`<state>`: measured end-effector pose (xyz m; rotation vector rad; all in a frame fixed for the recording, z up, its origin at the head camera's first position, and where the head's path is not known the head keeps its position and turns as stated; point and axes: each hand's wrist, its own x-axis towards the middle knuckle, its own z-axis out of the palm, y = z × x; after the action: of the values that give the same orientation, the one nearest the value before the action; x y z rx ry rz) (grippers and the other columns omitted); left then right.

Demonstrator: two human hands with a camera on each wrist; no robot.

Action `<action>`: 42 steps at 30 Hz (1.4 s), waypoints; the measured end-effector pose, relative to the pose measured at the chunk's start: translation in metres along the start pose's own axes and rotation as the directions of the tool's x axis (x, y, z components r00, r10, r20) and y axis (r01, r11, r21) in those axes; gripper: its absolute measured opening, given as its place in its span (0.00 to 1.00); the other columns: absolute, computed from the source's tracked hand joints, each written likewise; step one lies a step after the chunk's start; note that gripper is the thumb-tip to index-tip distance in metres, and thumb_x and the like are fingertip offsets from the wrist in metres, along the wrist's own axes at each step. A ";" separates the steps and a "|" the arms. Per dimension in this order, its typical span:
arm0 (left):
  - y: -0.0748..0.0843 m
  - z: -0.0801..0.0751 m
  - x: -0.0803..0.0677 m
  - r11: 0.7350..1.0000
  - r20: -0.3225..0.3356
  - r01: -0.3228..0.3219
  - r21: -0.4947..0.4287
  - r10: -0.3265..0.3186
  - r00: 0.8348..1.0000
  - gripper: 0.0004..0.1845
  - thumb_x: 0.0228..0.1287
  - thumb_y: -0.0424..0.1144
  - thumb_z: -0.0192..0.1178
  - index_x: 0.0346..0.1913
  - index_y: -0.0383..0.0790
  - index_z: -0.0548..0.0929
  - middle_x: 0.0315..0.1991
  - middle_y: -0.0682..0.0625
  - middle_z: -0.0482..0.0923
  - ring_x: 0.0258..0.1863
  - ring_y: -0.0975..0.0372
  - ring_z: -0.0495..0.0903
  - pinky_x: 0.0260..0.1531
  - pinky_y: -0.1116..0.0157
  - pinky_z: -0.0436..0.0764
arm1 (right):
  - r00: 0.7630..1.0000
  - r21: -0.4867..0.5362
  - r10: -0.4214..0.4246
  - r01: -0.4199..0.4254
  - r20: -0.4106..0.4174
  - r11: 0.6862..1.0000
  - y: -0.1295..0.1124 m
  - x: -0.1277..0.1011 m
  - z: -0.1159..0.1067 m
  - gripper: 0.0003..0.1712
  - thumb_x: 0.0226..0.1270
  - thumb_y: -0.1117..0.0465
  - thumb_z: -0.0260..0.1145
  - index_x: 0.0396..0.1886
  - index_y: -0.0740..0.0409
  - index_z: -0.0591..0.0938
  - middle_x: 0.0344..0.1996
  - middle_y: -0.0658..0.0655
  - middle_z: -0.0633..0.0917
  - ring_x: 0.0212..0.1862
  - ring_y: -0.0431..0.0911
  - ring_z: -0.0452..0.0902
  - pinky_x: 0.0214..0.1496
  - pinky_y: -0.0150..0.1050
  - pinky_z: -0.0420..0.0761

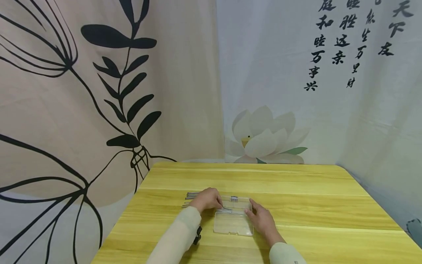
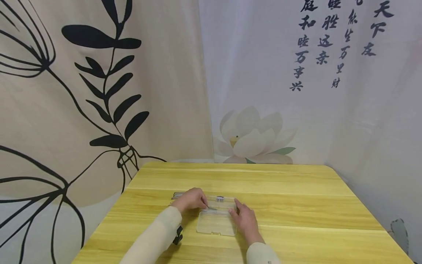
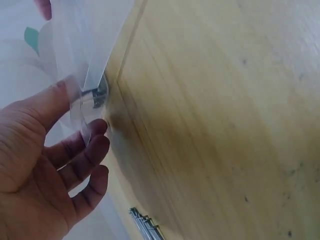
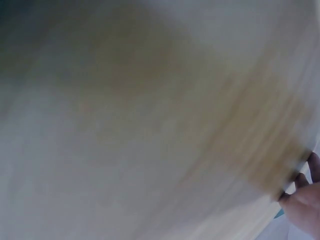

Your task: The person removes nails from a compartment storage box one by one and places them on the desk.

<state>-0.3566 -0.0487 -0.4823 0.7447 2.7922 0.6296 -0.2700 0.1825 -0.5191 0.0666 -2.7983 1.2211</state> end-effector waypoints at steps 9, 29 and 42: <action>0.000 0.001 -0.004 1.000 -0.032 -0.013 -0.014 0.013 0.999 0.03 0.59 0.39 0.72 0.29 0.50 0.92 0.33 0.61 0.85 0.33 0.66 0.81 0.39 0.64 0.81 | 1.000 0.018 0.003 -0.003 -0.009 1.000 0.003 0.002 0.003 0.32 0.76 0.54 0.60 0.73 0.64 0.67 0.65 0.70 0.72 0.68 0.69 0.62 0.67 0.64 0.61; -0.003 -0.003 -0.005 0.999 0.034 -0.035 0.008 0.035 0.999 0.04 0.64 0.41 0.68 0.37 0.49 0.92 0.36 0.60 0.86 0.38 0.66 0.82 0.42 0.64 0.81 | 1.000 0.000 -0.016 0.016 0.000 1.000 0.003 0.005 0.000 0.31 0.76 0.54 0.59 0.72 0.65 0.68 0.65 0.71 0.72 0.67 0.70 0.62 0.67 0.65 0.60; 0.016 -0.002 -0.002 0.993 -0.007 0.060 0.097 -0.060 0.998 0.04 0.59 0.38 0.73 0.27 0.49 0.91 0.26 0.62 0.83 0.28 0.67 0.79 0.38 0.62 0.82 | 1.000 -0.006 -0.027 0.027 -0.008 1.000 0.002 0.002 -0.001 0.31 0.76 0.56 0.60 0.71 0.67 0.68 0.64 0.72 0.73 0.66 0.70 0.64 0.66 0.65 0.62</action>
<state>-0.3479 -0.0376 -0.4733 0.6746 2.8543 0.4885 -0.2724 0.1848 -0.5196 0.0983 -2.7849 1.2044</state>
